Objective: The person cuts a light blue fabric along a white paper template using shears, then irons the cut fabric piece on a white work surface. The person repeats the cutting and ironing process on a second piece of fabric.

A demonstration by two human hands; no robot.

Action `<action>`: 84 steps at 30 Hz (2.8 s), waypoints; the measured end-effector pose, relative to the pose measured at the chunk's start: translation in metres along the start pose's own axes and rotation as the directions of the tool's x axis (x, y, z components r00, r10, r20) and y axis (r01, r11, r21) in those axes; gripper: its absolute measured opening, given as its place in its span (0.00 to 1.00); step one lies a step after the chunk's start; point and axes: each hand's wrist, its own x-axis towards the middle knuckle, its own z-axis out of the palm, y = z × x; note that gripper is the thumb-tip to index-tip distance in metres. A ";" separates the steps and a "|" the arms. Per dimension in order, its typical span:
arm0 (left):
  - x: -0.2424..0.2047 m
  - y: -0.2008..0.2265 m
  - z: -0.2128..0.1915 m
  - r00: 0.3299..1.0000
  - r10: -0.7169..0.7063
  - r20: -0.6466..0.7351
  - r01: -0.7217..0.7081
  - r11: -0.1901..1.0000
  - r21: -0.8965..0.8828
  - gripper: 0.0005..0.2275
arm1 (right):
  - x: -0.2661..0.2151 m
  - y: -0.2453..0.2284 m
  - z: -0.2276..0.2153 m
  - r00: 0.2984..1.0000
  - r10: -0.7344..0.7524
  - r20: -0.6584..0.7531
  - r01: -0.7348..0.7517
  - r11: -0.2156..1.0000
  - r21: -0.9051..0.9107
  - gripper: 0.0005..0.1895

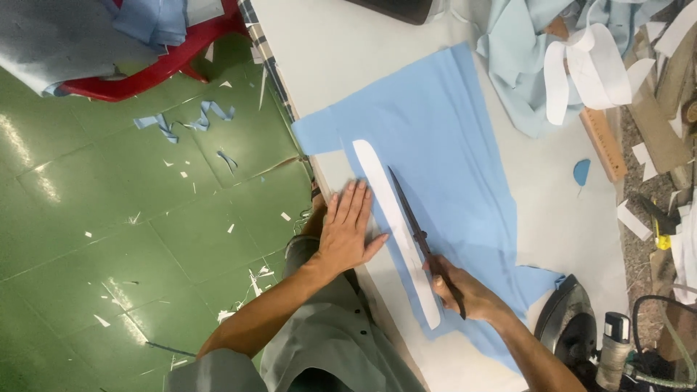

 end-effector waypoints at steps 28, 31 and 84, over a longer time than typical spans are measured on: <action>0.005 -0.001 0.005 0.983 -0.028 -0.182 -0.003 0.986 -0.167 0.35 | 0.057 -0.071 -0.026 0.969 -0.222 -0.112 0.187 0.948 -0.257 0.46; 0.004 -0.002 0.009 0.984 -0.040 -0.173 0.003 0.978 -0.210 0.35 | 0.052 -0.087 -0.029 0.968 -0.200 -0.150 0.157 0.954 -0.256 0.44; 0.231 -0.215 -0.065 0.509 0.781 -0.363 -0.858 0.430 -0.280 0.12 | 0.189 -0.332 0.247 0.358 0.103 -0.928 0.891 0.258 0.372 0.32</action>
